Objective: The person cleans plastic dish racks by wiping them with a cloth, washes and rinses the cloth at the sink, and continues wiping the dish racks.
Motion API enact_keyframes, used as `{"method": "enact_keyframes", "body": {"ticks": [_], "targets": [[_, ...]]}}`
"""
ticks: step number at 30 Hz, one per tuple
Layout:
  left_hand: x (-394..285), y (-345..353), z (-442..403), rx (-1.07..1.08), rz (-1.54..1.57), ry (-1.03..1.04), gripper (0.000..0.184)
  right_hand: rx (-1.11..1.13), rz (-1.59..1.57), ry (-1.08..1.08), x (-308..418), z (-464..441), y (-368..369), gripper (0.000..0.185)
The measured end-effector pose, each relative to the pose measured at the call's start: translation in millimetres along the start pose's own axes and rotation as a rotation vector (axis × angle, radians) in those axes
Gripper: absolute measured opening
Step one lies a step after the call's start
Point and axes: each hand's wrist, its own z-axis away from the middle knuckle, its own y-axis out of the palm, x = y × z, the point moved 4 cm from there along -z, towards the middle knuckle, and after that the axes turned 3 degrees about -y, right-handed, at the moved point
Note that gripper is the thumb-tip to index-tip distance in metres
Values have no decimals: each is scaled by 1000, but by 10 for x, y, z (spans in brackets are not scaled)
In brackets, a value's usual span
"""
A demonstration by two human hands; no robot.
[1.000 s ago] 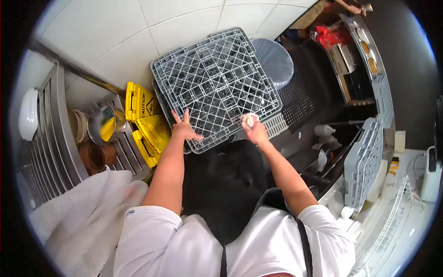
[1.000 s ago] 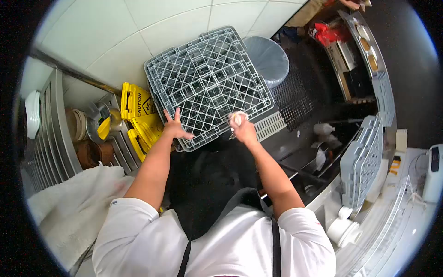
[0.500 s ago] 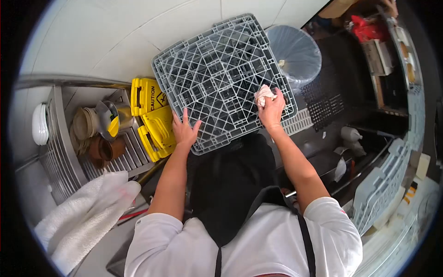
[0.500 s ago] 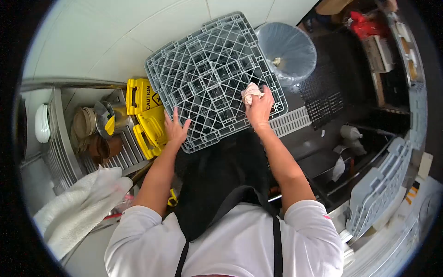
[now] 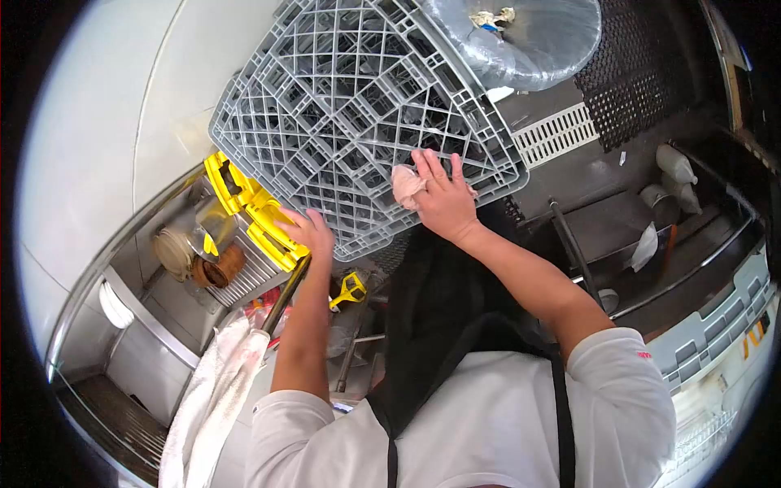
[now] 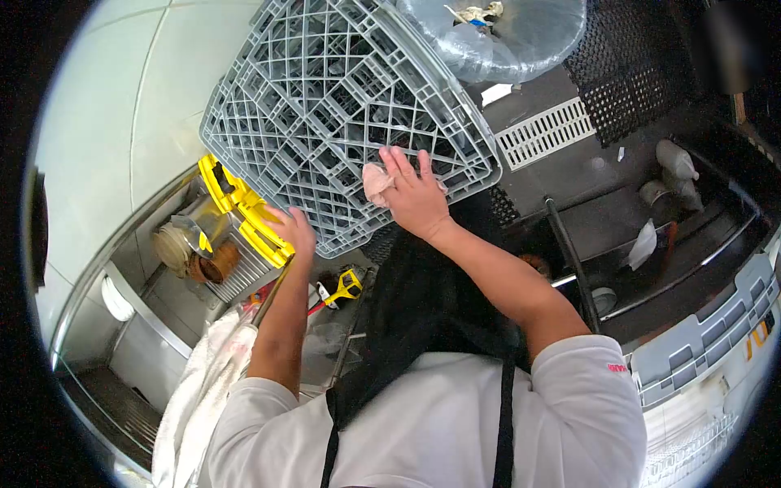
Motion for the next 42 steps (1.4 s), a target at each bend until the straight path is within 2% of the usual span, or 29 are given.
{"method": "enact_keyframes", "body": {"ticks": [2,5,7,9,11,12,13,14,15,17,18,21,22,25,27,28,29,31,34,36,37,38,39,41,42], "targets": [[-243,95,94,8,71,-447,92,15,69,-33,27,-25,24,19],[-950,237,155,1,-66,-587,103,245,-31,-42,64,-84,-75,21],[-1210,309,65,1,-102,-636,111,263,-13,-162,99,-58,61,26],[-1403,227,-109,8,31,-754,117,256,19,-259,171,-36,148,27],[-1601,83,-312,-44,90,-772,115,307,-26,-227,227,-28,177,35],[-1592,115,-461,-171,92,-589,112,322,-102,-195,255,-61,113,39],[-1738,47,-534,-124,59,-592,112,338,-175,-162,286,-172,-29,42],[-1877,-16,-617,-74,26,-595,111,598,-171,-143,304,-233,-106,51],[-1977,-89,-653,-21,-14,-602,110,532,-146,-138,321,-231,-57,52],[-1963,-49,-680,-63,-13,-599,107,395,-93,-142,323,-163,125,52],[-1968,-61,-683,-53,-16,-599,105,413,-51,-123,322,-174,202,49],[-1973,-88,-690,-30,-29,-589,98,178,-87,-153,286,-299,315,42],[-1997,-111,-685,-24,-26,-585,97,269,-39,-177,296,-533,152,29],[-1971,-110,-694,-20,-15,-569,96,260,-272,81,1,-914,127,17],[-1960,-115,-698,-6,-12,-562,96,-6,-259,204,-113,-1228,6,10],[-1938,-97,-697,-19,3,-549,97,-243,-432,120,2,-1494,-270,11],[-1940,-97,-708,-24,2,-551,97,-268,-343,292,-5,-1577,-296,12],[-1939,-103,-712,-15,2,-548,97,-299,-711,570,55,-1842,-289,16],[-1930,-95,-730,-4,-11,-555,97,62,-933,863,210,-1866,148,26],[-1932,-104,-717,3,-10,-559,97,-58,-842,759,324,-2014,318,31],[-1941,-102,-729,4,-10,-557,97,-66,-896,795,352,-2089,322,32],[-1943,-102,-729,-10,-17,-555,97,-23,-1143,946,322,-2117,351,30],[-1935,-100,-729,-12,-17,-556,97,-26,-1260,990,316,-2180,262,26],[-1950,-103,-738,-14,-13,-566,98,325,-1197,893,327,-2187,48,24],[-1937,-105,-732,-10,-9,-563,98,-70,-963,676,280,-2033,337,25]]}}
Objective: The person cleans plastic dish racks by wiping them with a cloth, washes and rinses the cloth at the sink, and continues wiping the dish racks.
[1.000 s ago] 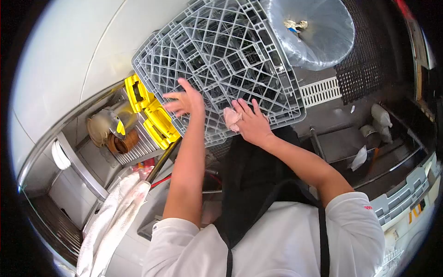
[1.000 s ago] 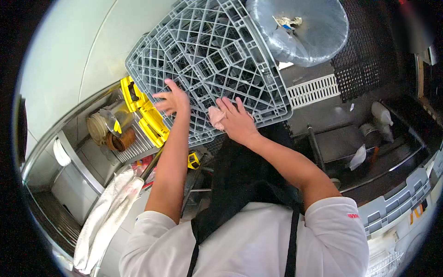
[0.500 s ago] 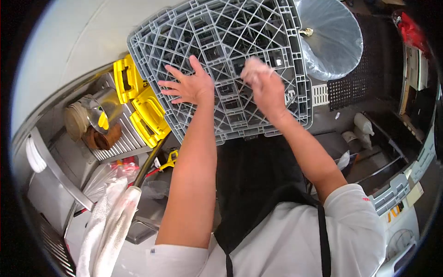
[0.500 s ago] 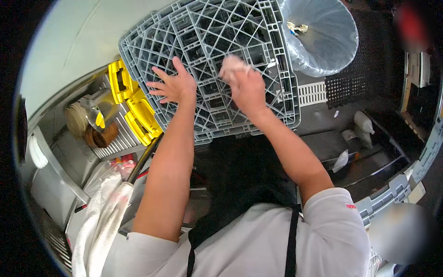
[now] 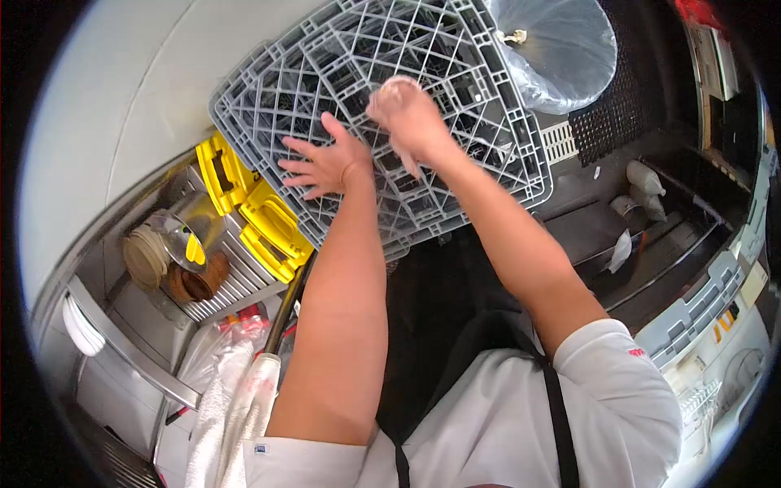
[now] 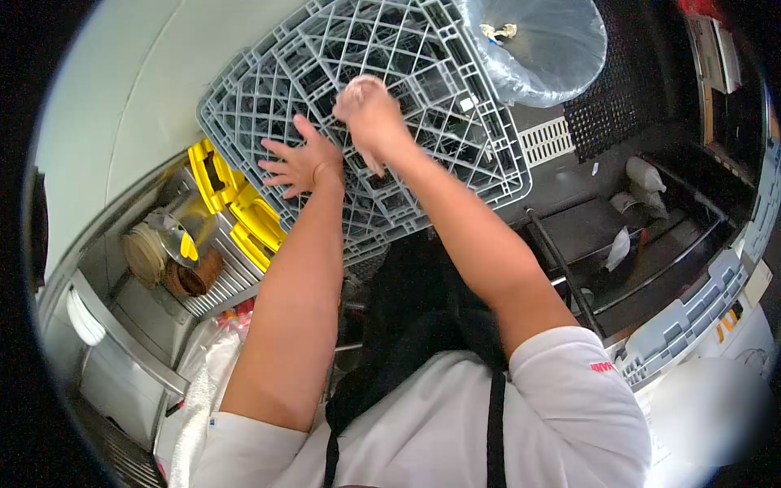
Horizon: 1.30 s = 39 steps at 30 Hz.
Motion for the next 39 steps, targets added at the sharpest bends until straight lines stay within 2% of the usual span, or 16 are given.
{"method": "enact_keyframes", "body": {"ticks": [1,3,5,9,11,13,15,20,21,23,26,29,31,33,37,39], "targets": [[-5,-21,3,4,-15,4,97,-24,226,-112,134,154,-61,25],[20,-5,-22,-21,-42,19,96,123,383,62,37,331,14,28],[49,-14,-31,-30,-49,27,96,137,276,216,128,467,56,33],[55,17,-52,-5,-67,31,99,9,39,240,0,489,215,33],[71,21,-72,16,-96,30,100,14,-428,345,-322,312,450,20],[31,11,-71,19,-109,34,101,-8,-825,535,-56,207,394,16],[12,-8,-11,10,-114,32,101,42,-813,631,-53,56,330,14],[-49,-41,38,6,-108,26,100,164,-615,517,-225,-110,395,16],[-43,-68,44,13,-99,29,99,135,-515,586,52,45,248,15],[33,-21,2,30,-112,29,99,139,-545,570,-6,92,304,14],[90,54,-91,37,-146,50,100,-33,-456,500,-19,145,413,12],[76,51,-44,-10,-149,64,101,350,-431,607,-183,-199,301,14],[112,32,-55,-2,-154,53,101,305,-528,653,-42,-119,283,17],[50,41,-73,32,-151,26,101,-38,-732,662,171,143,362,19],[250,214,-206,3,-167,117,103,103,-748,616,74,327,739,22],[274,266,-232,-51,-183,150,104,49,-581,453,-42,231,813,17]]}}
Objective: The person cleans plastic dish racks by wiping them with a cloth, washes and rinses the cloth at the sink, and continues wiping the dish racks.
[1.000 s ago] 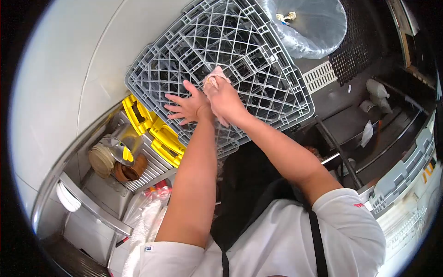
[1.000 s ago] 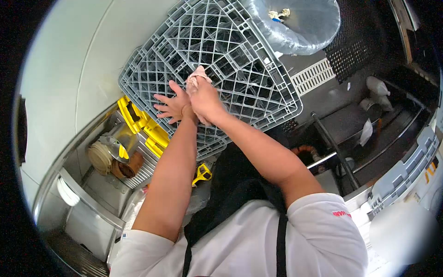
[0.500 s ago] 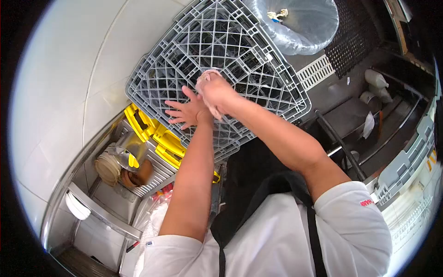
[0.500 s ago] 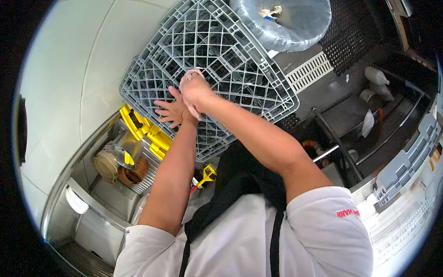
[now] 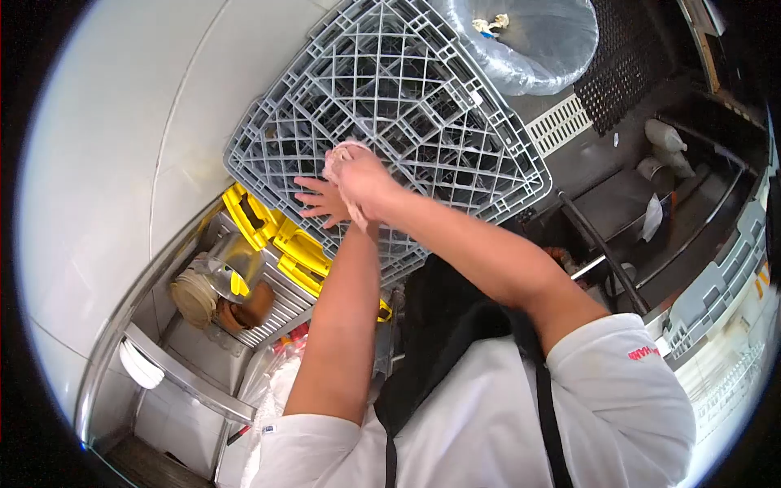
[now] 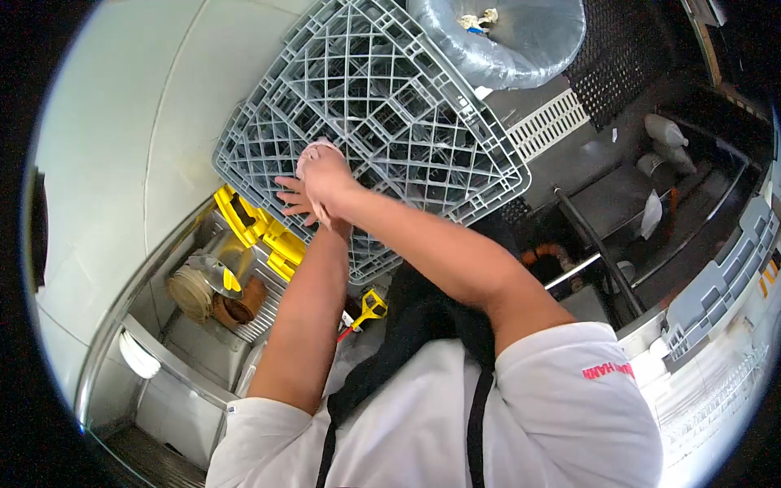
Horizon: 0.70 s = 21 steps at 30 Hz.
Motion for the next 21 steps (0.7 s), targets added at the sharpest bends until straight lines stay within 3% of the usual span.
{"method": "enact_keyframes", "body": {"ticks": [3,6,11,14,16,18,21], "targets": [[17,7,5,18,8,-18,104,-169,284,-203,13,193,-68,21],[-18,-61,47,35,24,-38,105,-67,255,-149,128,483,-82,31],[-94,-144,80,52,47,-61,105,-204,384,-212,267,565,-171,28],[-142,-259,114,71,72,-63,105,-103,230,-196,205,214,-241,28],[-186,-315,135,77,89,-68,105,-68,109,-169,164,-30,-282,15],[-219,-331,158,75,86,-84,105,8,-73,-113,254,-243,-354,15],[-169,-284,152,63,103,-73,99,84,77,-72,353,-124,-408,13]]}}
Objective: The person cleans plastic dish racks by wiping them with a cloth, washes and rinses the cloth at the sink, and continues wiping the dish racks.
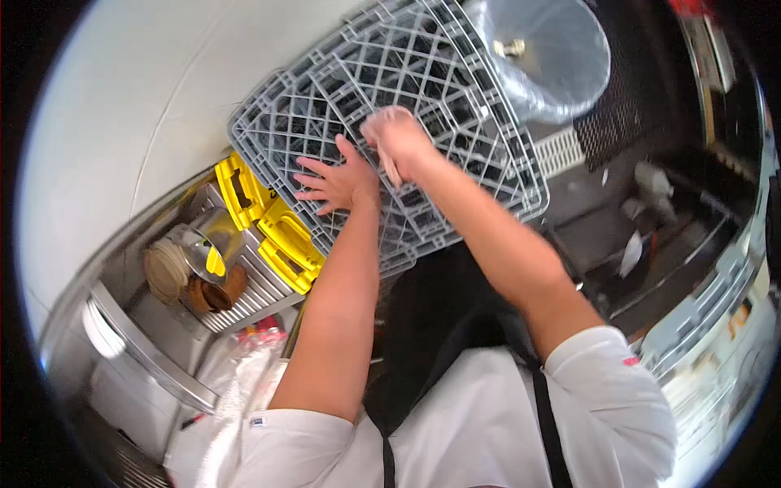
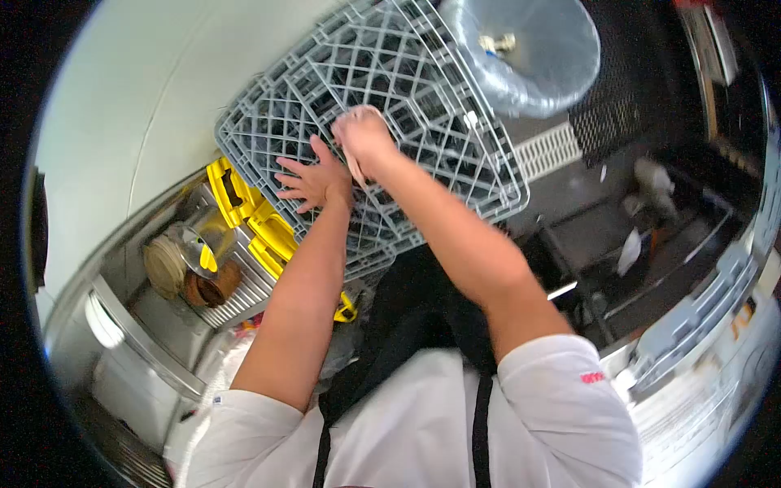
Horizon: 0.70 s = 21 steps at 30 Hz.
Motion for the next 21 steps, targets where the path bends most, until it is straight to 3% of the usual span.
{"method": "enact_keyframes", "body": {"ticks": [1,4,7,11,12,15,16,19,21], "targets": [[-35,-31,-7,0,8,-2,98,-19,130,-67,-31,65,-12,7],[-56,-62,-33,6,-6,-10,100,18,252,-37,17,420,-15,23],[3,-20,-43,-15,-7,10,100,26,586,-143,72,549,19,29],[3,-42,-51,-10,20,10,100,35,817,-33,20,177,-6,38],[4,-42,-54,-13,25,11,100,70,799,-62,-96,-8,-69,37],[33,-4,-35,-23,36,20,100,354,695,161,-48,-326,-50,34],[38,-6,-47,-32,41,27,100,283,583,105,-10,-238,-33,28],[59,-3,-61,-16,51,26,99,161,714,-61,92,165,2,23],[67,-7,-61,-22,50,30,99,146,605,70,161,309,67,23]]}}
